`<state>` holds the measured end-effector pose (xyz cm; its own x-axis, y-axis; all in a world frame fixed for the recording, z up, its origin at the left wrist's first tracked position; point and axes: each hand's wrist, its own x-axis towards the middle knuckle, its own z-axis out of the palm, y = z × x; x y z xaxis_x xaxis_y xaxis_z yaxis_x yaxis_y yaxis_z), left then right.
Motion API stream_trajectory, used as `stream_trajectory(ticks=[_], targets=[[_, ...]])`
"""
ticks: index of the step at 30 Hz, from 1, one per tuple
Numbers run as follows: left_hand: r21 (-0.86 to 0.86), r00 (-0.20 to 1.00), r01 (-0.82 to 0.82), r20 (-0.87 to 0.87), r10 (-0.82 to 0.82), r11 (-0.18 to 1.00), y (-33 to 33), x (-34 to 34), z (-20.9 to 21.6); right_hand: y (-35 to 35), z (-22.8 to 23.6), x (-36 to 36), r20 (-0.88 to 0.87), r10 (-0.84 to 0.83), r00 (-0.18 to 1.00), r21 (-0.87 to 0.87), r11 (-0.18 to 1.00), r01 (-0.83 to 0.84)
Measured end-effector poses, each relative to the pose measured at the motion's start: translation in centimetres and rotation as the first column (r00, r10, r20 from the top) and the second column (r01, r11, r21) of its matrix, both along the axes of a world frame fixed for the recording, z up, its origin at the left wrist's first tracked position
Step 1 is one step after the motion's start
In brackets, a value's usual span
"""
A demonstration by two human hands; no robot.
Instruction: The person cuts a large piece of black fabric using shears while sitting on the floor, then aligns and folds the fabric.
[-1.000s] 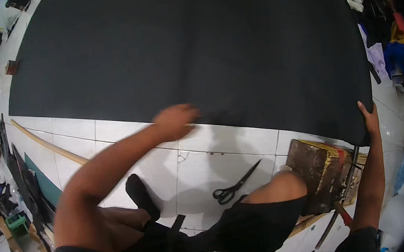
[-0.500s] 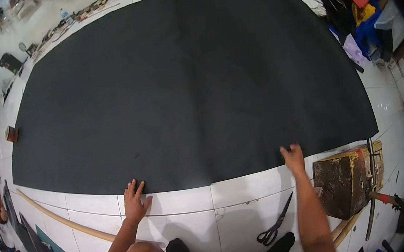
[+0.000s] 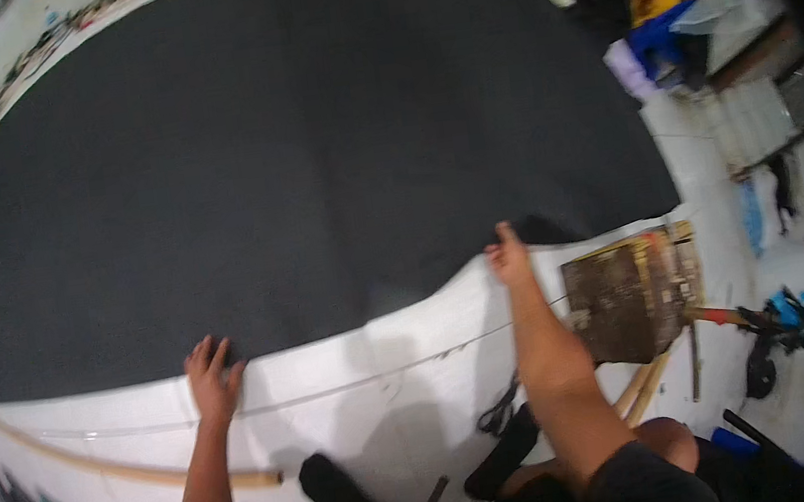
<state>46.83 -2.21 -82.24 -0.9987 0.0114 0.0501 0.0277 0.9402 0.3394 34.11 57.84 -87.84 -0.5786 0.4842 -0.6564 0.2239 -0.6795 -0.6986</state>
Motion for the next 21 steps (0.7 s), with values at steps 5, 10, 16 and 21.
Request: stream_trajectory(ticks=[5,10,16,21], targets=[[0.006,0.998,-0.038,0.041,0.038,0.999,0.6,0.1,-0.5,-7.9,6.5,-1.3,0.457,0.392,0.799,0.761,0.293,-0.579],[-0.006,1.000,0.030,-0.006,-0.030,1.000,1.1,-0.3,-0.8,-13.5,12.2,2.7,0.536,0.347,0.770,0.799,0.084,-0.595],[-0.033,0.998,0.046,-0.044,-0.047,0.998,0.3,0.1,-0.7,-17.0,16.1,3.2,0.527,0.564,0.636,0.755,0.033,-0.655],[-0.084,0.997,0.071,0.001,-0.071,0.994,-1.5,0.2,-0.2,-15.8,12.4,4.2,0.316,0.553,0.771,0.819,0.251,-0.516]])
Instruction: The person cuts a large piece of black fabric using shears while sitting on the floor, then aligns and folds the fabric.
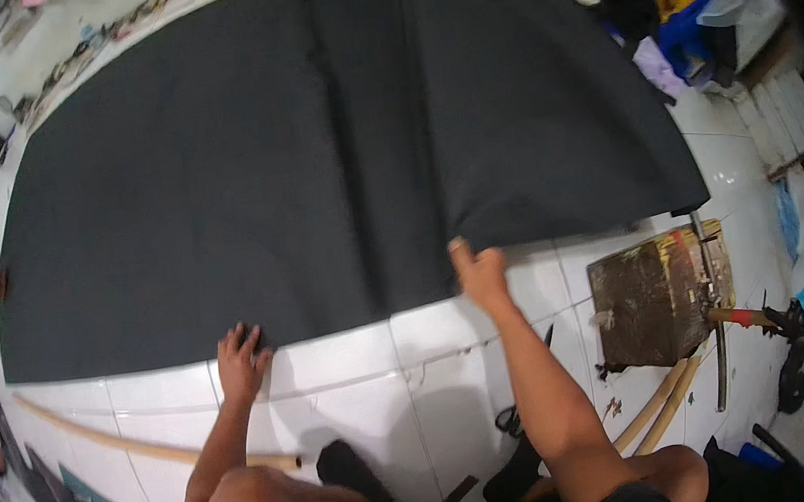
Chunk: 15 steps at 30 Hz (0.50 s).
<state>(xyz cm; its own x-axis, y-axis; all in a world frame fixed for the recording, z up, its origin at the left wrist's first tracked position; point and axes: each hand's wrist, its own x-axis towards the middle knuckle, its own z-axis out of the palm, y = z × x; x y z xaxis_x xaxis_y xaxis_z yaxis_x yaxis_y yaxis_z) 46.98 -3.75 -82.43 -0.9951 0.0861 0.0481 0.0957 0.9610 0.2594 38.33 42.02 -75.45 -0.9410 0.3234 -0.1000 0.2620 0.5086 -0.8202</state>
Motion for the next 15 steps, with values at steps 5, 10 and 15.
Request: stream_trajectory(ticks=[5,10,15], targets=[[0.014,1.000,0.000,0.008,0.000,1.000,2.2,-0.7,0.5,12.5,-4.0,2.6,0.098,-0.570,0.816,-0.660,0.577,0.482],[-0.058,1.000,0.010,0.013,-0.009,0.998,1.0,0.2,0.3,10.0,-6.4,3.2,0.346,-0.280,0.895,-0.501,0.752,0.429],[-0.029,1.000,0.026,-0.012,-0.026,0.999,1.6,-0.7,-0.1,9.5,-9.2,3.0,0.306,-0.300,0.903,-0.389,0.827,0.407]])
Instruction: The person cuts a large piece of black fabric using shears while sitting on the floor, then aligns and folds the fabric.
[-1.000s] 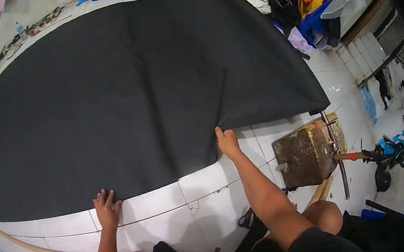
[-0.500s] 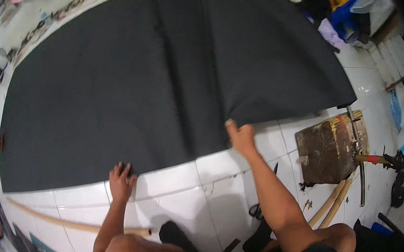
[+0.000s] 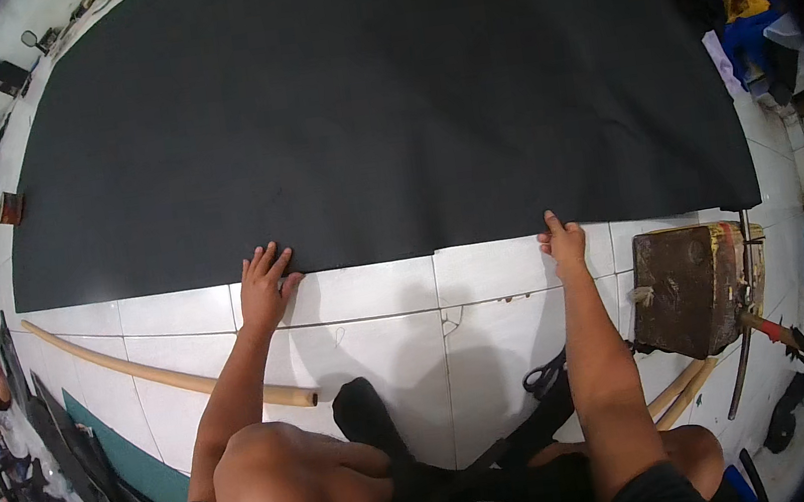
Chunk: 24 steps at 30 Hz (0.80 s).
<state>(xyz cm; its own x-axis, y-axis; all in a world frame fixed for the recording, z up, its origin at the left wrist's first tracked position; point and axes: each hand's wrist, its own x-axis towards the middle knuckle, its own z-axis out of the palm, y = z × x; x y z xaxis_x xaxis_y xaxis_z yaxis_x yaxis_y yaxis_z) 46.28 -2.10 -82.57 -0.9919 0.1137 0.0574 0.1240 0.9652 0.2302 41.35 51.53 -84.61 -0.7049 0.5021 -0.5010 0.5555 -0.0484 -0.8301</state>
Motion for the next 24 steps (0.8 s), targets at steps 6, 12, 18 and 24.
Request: stream_trajectory(ticks=[6,12,18,24], targets=[[-0.017,1.000,-0.021,-0.023,0.021,1.000,-0.5,0.6,-0.3,-0.2,-0.8,0.8,-0.067,-0.054,0.996,-0.042,0.998,0.051],[-0.009,0.997,-0.014,-0.070,0.013,1.000,-0.5,0.5,-0.2,-0.5,-0.1,1.1,-0.062,-0.053,0.997,-0.036,0.998,0.051],[0.002,0.991,-0.007,-0.130,0.007,1.000,-0.4,0.5,-0.3,-0.4,-0.7,0.6,-0.081,-0.087,0.993,-0.007,0.996,0.087],[0.226,0.989,-0.045,-0.127,0.075,0.973,-0.9,0.3,-0.1,1.2,-2.2,0.6,-0.073,-0.065,0.995,0.042,0.997,0.069]])
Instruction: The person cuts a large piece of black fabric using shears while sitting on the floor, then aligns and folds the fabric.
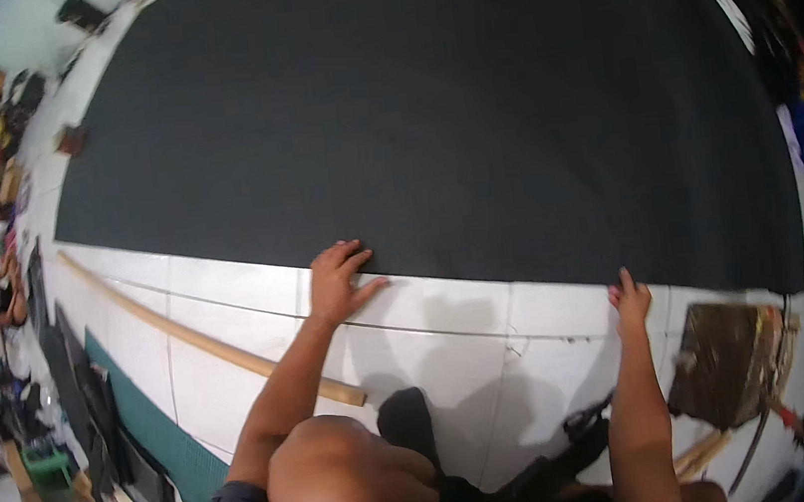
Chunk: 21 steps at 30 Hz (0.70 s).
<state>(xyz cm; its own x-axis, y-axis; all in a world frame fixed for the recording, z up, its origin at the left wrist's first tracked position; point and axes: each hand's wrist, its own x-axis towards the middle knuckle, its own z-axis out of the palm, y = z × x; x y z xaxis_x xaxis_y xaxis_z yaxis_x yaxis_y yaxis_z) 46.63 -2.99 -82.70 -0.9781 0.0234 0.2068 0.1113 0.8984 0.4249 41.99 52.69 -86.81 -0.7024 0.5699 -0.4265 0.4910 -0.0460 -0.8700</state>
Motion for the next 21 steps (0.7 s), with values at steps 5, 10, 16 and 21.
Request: stream_trajectory(ticks=[5,10,16,21], targets=[[-0.236,0.899,-0.428,-0.005,0.439,0.873,-3.7,-1.1,0.1,-1.3,0.5,0.0,0.063,0.060,0.996,-0.059,0.997,-0.057],[-0.251,0.891,-0.371,0.175,0.419,0.894,-4.0,-0.7,-1.5,-0.1,-0.8,0.1,0.017,-0.041,0.999,-0.094,0.995,0.043],[-0.241,0.899,-0.358,0.170,0.403,0.902,-4.6,-0.8,-1.4,0.8,0.9,1.5,0.230,0.182,0.956,0.030,0.981,-0.194],[-0.215,0.884,-0.384,0.197,0.425,0.898,-5.4,0.0,-1.6,2.3,2.1,13.3,0.536,0.107,0.837,0.595,0.655,-0.465]])
